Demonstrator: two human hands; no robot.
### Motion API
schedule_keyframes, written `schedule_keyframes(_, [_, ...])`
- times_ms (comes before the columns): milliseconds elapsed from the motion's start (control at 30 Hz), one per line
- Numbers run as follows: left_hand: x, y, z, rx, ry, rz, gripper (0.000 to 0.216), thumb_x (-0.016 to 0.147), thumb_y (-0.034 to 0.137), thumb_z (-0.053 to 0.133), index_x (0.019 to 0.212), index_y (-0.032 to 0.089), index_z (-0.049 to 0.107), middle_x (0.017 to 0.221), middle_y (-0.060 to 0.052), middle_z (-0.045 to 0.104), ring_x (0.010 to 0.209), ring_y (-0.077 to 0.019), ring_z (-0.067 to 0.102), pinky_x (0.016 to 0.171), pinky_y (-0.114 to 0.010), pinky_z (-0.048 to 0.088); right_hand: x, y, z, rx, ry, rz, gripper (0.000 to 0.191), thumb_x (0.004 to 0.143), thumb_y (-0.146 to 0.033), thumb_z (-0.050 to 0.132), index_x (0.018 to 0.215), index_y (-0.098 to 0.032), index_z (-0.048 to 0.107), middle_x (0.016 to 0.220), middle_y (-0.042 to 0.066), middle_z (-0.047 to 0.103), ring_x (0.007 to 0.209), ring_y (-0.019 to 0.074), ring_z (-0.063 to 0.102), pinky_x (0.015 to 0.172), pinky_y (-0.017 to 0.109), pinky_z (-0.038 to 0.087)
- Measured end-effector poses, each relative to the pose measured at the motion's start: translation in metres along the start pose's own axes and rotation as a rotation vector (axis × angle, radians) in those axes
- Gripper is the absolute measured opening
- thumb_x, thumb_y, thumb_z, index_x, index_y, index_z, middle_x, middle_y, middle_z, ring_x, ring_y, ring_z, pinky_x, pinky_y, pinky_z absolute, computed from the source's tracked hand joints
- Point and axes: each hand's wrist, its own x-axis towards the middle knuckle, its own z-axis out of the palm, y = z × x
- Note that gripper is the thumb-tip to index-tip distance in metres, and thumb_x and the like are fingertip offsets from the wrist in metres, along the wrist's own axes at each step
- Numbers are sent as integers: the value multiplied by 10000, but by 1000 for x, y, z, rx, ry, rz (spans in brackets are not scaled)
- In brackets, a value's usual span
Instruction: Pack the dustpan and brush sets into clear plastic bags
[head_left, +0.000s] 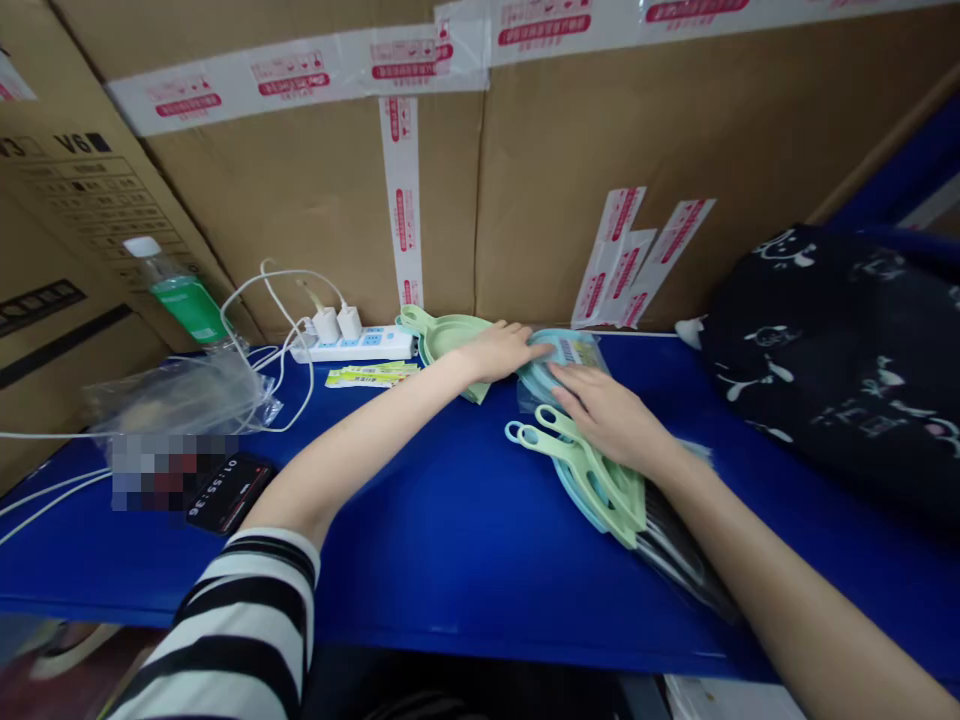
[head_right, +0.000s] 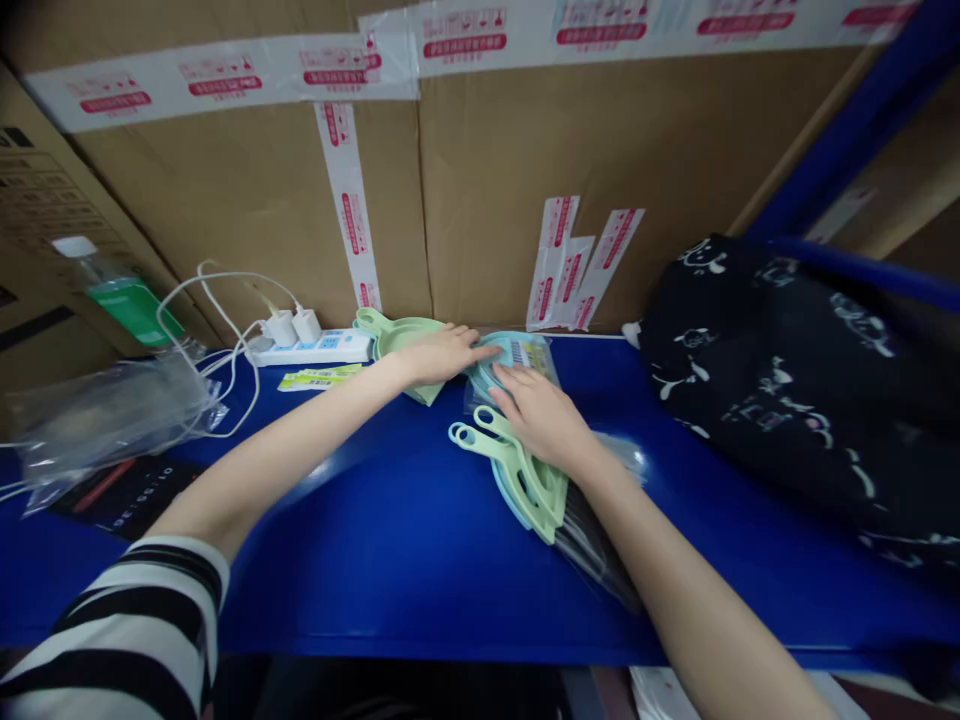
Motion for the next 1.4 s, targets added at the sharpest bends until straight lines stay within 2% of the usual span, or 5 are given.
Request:
schedule_keyframes(167, [-9, -7, -1, -3, 58, -81, 419, 992, 133, 307, 1360, 213, 491, 1305, -150, 511, 1198, -257, 515, 954, -363, 403, -1, -6, -6, -3, 100, 38, 511, 980, -413, 278, 1300, -140, 569, 1257, 161, 637, 1177, 312, 571, 974, 506, 469])
schedule_keyframes(333, [-69, -37, -9, 16, 157, -255, 468, 959, 69, 326, 1383, 220, 455, 1259, -146, 489, 1175, -259, 504, 961, -400, 410, -6, -20, -25, -54, 189, 22, 569, 973, -463, 261, 1314, -106, 545, 1274, 199, 602, 1197, 349, 522, 976, 551, 438])
schedule_keyframes(500, [-154, -48, -3, 51, 156, -300, 556, 883, -2, 308, 1387, 192, 443, 1133, -128, 501, 1071, -248, 524, 911, -409, 448, -26, -28, -31, -103, -56, -18, 737, 901, -619, 365, 1388, -74, 462, 1254, 233, 609, 1137, 381, 569, 868, 508, 512])
schedule_keyframes(733, [-233, -20, 19, -6, 227, -257, 636, 851, -29, 299, 1413, 244, 420, 1185, -125, 492, 1068, -237, 524, 868, -393, 493, -27, -38, -26, -216, -220, -115, 394, 867, -346, 493, 1135, -110, 662, 987, 180, 682, 987, 336, 631, 813, 439, 535])
schedule_keyframes(1400, [-246, 15, 38, -98, 71, -114, 576, 916, -9, 281, 1397, 284, 405, 1082, -75, 528, 943, -179, 522, 851, -313, 470, -11, -36, -16, -118, -226, -111, 340, 829, -188, 443, 1044, -198, 705, 956, 142, 731, 942, 370, 665, 775, 494, 557])
